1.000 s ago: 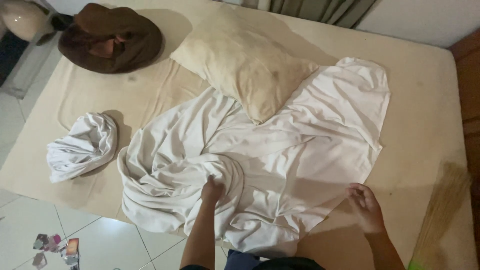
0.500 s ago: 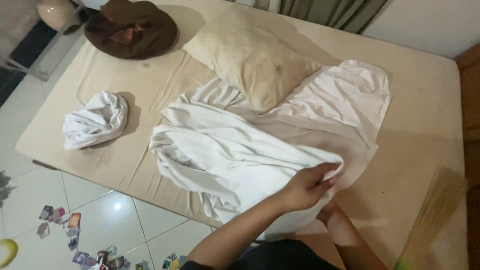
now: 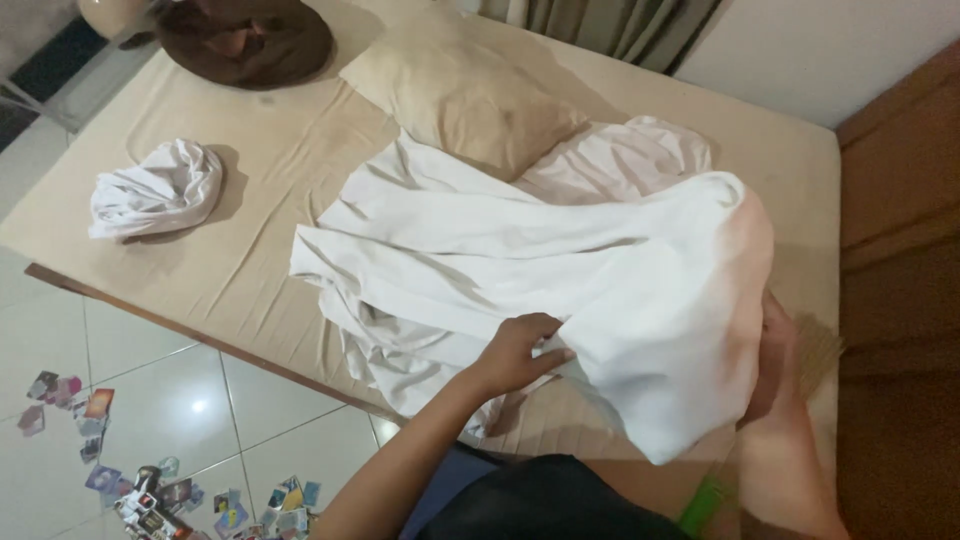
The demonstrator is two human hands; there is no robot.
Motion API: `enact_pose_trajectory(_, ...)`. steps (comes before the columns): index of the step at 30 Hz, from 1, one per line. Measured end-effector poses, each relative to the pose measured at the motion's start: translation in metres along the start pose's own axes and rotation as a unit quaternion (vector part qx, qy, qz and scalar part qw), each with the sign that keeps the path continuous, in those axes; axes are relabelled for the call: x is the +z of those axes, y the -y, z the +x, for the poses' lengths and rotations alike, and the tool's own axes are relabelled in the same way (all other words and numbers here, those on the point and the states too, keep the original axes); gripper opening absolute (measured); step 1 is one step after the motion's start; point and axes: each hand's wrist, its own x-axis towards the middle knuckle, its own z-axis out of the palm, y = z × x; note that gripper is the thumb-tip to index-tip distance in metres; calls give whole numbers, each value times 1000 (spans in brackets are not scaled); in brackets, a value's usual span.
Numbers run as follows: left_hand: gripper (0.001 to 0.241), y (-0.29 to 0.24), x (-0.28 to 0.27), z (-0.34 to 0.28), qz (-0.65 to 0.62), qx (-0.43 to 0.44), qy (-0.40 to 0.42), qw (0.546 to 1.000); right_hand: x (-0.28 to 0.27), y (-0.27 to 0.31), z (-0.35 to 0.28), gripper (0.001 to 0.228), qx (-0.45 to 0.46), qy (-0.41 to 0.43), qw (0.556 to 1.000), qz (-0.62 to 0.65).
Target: The person stuffs a pillow into a white pillowcase on a bed, working the fabric over the pillow's corners and pulling the case open to seat the pillow fully inside. They then lift the covered pillow, place it on the bed, and beat it with a whisk broom.
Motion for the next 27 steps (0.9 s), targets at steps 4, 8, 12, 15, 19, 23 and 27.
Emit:
enact_pose_trajectory(4, 25, -18, 8, 15, 47, 90, -29, 994, -24, 21, 17, 55, -76, -22, 997, -15)
enact_pose_trajectory(8, 25, -85, -29, 30, -54, 8, -50, 997, -59, 3, 24, 60, -161, -84, 979, -95)
enact_pose_trajectory(12, 33, -84, -20, 49, -42, 63, -95, 993, -34, -60, -11, 75, -280, 66, 895, -340)
enact_pose_trajectory(15, 34, -92, -9, 45, -163, 1, -64, 985, 60, -111, -70, 113, -357, 128, 850, -366)
enact_pose_trajectory(19, 29, -123, -40, 6, -264, 44, -20, 963, 42, -168, -56, 90, -232, -117, 841, -474)
enact_pose_trajectory(23, 30, -112, -99, -41, -236, 70, -88, 965, 20, -151, -52, 39, -216, -40, 929, -299)
enact_pose_trajectory(27, 29, -84, -156, -103, -129, 13, -130, 983, 38, -111, -95, 27, -143, -135, 953, -230)
